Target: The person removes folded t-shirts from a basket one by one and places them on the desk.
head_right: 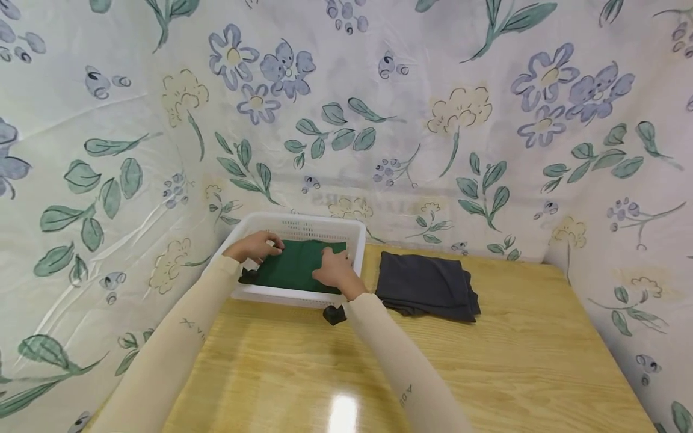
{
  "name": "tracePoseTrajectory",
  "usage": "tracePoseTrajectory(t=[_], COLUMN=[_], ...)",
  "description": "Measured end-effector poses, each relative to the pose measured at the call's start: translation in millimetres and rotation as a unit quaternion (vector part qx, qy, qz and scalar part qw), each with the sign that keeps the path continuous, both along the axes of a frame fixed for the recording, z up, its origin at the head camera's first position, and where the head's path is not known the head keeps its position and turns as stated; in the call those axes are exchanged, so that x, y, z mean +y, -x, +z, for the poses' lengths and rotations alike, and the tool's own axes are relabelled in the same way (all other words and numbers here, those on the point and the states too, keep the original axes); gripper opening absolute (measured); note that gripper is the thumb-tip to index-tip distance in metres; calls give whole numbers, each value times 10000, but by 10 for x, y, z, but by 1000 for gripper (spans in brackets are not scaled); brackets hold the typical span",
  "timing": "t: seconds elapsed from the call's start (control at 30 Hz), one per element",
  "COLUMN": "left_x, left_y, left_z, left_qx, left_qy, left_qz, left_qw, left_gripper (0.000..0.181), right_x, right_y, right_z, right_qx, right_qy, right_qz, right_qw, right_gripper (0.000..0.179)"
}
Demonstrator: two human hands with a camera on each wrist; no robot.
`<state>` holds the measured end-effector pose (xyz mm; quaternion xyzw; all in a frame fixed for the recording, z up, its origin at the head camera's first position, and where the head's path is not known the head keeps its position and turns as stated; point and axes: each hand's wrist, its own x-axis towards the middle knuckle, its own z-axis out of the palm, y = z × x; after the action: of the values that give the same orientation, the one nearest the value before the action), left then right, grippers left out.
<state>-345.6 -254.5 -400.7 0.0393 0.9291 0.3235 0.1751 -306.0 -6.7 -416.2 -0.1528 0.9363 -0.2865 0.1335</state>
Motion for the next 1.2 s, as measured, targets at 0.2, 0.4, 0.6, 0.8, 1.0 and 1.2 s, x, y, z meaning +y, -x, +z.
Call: tracePoseTrajectory(t=[0.2,0.4,0.6,0.8,1.0,1.2], left_x=[-72,-60,-63,-70,-70,-90], left_y=[-4,-11,-28,-40,-45,-32], left_z=[-15,-11,8,29,26,16], left_qx=[-289,-630,-972,-977,-982,-1071], left_qy=[-247,-286,-389,-375,-331,-398], left_qz=[-41,40,105,84,75,199], left_qw=[9993,9976,9945,9945,9946,9933], left_gripper=[32,35,36,35,39,42], right_x=[12,42,-2,-13,33,43], right_y=[14,19,-2,3,28,32], right_z=[-42,-80,-85,-114,-164,-146], right_qx=[-615,-589,-147,-509,-518,-332], right_qy=[1096,1135,745,1318,1952,2567], right_qz=[-543,-512,-490,-639,-848,-1295], right_qw=[9906,9905,9959,9879,9757,9572], right_gripper=[63,58,57,63,64,71])
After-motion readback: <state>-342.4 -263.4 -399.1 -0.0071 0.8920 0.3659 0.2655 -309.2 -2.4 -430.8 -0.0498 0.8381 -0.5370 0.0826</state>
